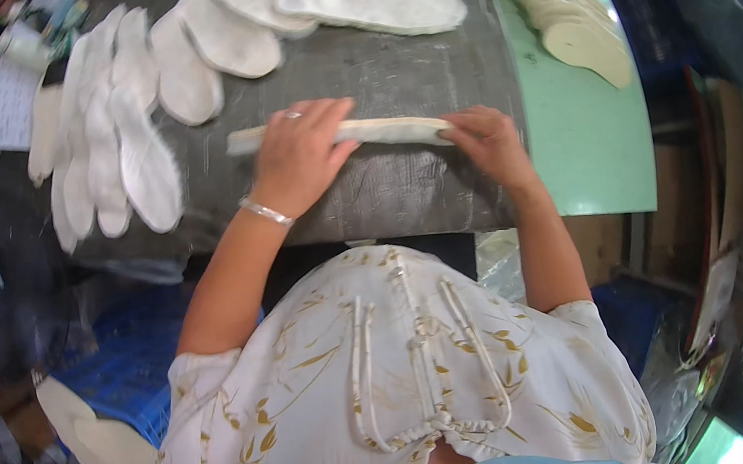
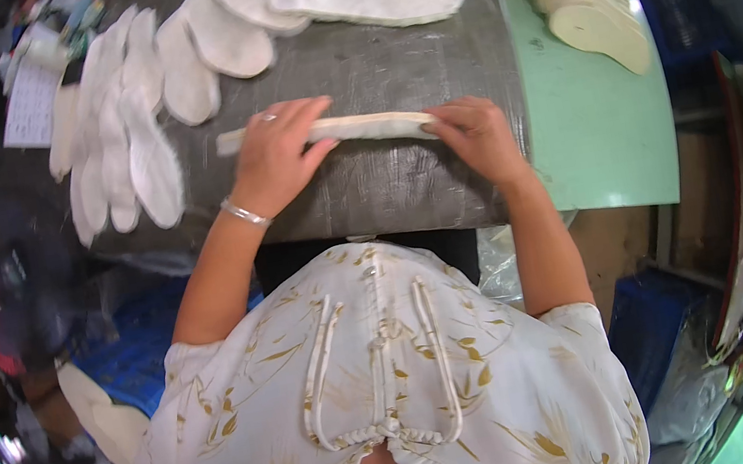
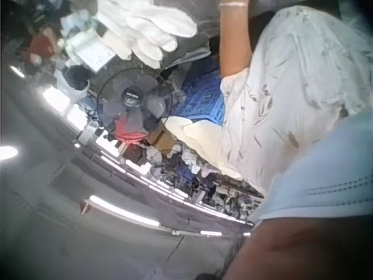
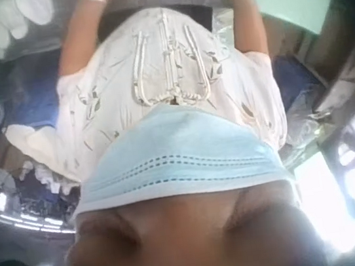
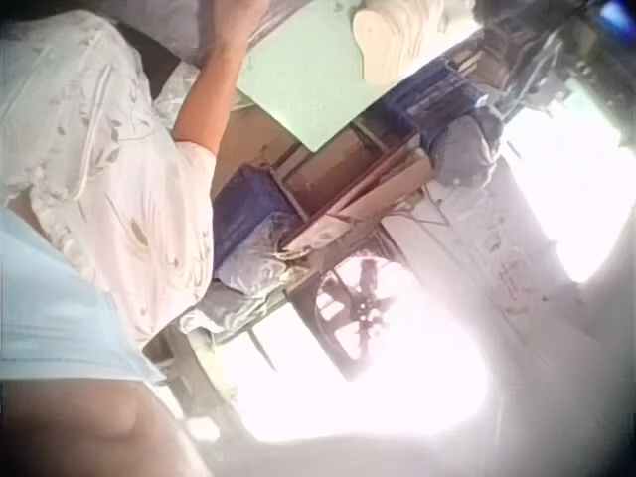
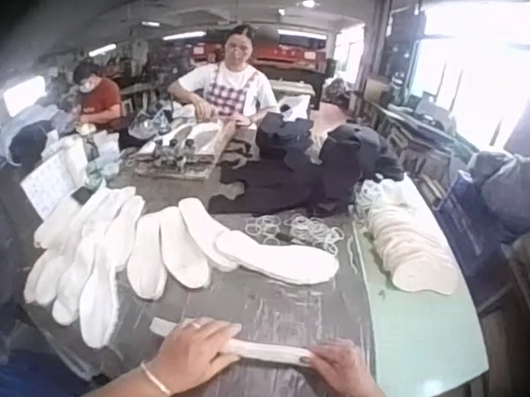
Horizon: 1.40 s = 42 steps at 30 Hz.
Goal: Manually aligning and stacking layers of shoe insoles, including a foam/fabric top and a stiff base.
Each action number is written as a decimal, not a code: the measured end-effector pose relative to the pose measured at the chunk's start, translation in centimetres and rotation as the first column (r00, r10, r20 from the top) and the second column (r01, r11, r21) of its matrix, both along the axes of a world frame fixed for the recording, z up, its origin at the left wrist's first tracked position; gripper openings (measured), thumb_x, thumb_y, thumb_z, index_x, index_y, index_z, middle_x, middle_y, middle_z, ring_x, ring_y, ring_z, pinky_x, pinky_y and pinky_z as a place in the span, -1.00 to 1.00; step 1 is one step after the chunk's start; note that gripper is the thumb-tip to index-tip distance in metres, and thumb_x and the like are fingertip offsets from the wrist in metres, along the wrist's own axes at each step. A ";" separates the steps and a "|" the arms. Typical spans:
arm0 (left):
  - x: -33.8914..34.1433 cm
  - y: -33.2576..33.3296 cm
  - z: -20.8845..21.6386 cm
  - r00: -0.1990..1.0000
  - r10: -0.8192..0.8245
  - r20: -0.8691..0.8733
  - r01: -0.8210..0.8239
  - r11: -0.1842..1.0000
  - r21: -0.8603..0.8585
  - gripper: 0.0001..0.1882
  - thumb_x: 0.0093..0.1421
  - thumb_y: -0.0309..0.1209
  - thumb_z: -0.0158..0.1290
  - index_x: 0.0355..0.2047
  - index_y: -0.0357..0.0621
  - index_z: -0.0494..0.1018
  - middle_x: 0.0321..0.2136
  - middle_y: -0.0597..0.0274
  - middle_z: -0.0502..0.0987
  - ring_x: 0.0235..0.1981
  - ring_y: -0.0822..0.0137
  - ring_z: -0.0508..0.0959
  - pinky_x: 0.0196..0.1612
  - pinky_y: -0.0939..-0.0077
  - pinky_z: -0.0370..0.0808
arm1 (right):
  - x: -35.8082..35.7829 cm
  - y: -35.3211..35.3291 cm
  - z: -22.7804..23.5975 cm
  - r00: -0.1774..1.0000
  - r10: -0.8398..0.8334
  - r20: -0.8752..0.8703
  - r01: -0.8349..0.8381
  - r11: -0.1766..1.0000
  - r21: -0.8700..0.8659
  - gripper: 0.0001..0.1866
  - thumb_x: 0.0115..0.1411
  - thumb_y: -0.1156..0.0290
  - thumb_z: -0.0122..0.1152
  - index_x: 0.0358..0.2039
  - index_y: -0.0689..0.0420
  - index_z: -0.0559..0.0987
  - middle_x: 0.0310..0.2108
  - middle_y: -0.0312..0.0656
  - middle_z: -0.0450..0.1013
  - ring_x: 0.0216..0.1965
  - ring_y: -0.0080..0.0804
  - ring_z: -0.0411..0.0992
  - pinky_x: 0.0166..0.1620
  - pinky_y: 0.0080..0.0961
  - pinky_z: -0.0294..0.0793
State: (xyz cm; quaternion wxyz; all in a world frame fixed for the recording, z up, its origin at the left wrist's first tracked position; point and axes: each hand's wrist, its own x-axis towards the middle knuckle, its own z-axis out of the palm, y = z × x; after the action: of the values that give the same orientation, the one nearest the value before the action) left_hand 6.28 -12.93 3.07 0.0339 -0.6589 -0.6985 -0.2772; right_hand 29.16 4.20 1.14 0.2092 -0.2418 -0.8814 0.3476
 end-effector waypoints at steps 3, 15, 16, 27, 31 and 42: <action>-3.8 -1.7 0.2 0.995 0.042 -0.091 -0.055 0.988 -0.147 -0.65 0.02 -0.39 0.22 -0.14 -0.15 0.54 -0.27 0.15 0.57 -0.22 0.09 0.53 -0.14 0.24 0.41 | 1.4 0.6 -0.8 0.992 -0.047 -0.121 0.042 0.998 -0.043 -0.82 0.06 0.42 0.36 -0.30 0.15 0.68 -0.38 -0.14 0.59 -0.35 -0.28 0.50 -0.27 -0.41 0.48; 6.2 5.8 0.9 0.718 -0.170 0.675 0.201 0.979 0.034 -0.82 0.19 -0.52 0.13 -0.19 -0.30 0.55 -0.38 0.30 0.54 -0.40 0.55 0.48 -0.31 0.66 0.42 | 5.9 -4.1 -4.1 0.769 -0.451 -0.452 -0.196 0.506 -0.840 -0.37 0.29 0.24 0.14 0.27 0.20 0.18 0.15 -0.15 0.30 0.04 -0.39 0.39 0.04 -0.47 0.42; 7.2 6.6 0.2 0.622 -0.107 0.776 0.200 0.980 -0.025 -0.80 0.22 -0.48 0.11 -0.16 -0.30 0.54 -0.34 0.29 0.56 -0.38 0.56 0.48 -0.29 0.66 0.42 | 5.8 -4.6 -4.2 0.761 -0.487 -0.429 -0.205 0.447 -0.871 -0.39 0.28 0.28 0.15 0.26 0.20 0.19 0.14 -0.17 0.32 0.06 -0.42 0.38 0.08 -0.45 0.40; 9.0 8.6 -2.5 0.320 0.180 0.930 0.264 0.926 -0.270 -0.51 0.34 -0.22 -0.01 0.18 -0.21 0.28 -0.02 0.10 0.47 -0.25 0.44 0.53 -0.24 0.60 0.47 | 12.1 5.5 -1.4 0.434 -0.869 -0.237 0.487 0.448 -0.750 -0.72 0.20 0.42 0.12 -0.12 0.30 0.47 -0.25 -0.16 0.52 -0.35 -0.51 0.52 -0.48 -0.57 0.54; 7.4 7.0 -3.9 0.282 0.262 0.923 0.207 0.923 -0.325 -0.56 0.32 -0.29 0.00 0.14 -0.20 0.32 -0.01 0.11 0.47 -0.27 0.45 0.53 -0.27 0.63 0.47 | 14.0 14.1 -2.2 0.449 -0.885 -0.122 0.656 0.419 -0.627 -0.64 0.19 0.37 0.14 -0.10 0.37 0.41 -0.22 -0.03 0.48 -0.30 -0.38 0.54 -0.45 -0.54 0.58; 4.0 -0.5 -4.7 0.177 0.339 0.924 -0.059 0.941 -0.334 -0.67 0.30 -0.38 0.03 0.04 -0.23 0.42 -0.12 0.18 0.55 -0.32 0.47 0.56 -0.29 0.65 0.47 | 11.6 23.5 -9.8 0.646 -0.764 0.010 0.737 0.620 -0.268 -0.15 0.06 0.28 0.26 0.31 0.29 0.14 0.16 0.07 0.32 0.01 -0.21 0.43 0.00 -0.38 0.43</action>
State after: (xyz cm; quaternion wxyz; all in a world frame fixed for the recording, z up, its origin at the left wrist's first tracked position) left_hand 10.32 -13.39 -1.62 -0.4498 -0.2384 -0.6688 -0.5418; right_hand 40.78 27.67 -8.69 0.3492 -0.5933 -0.6367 0.3475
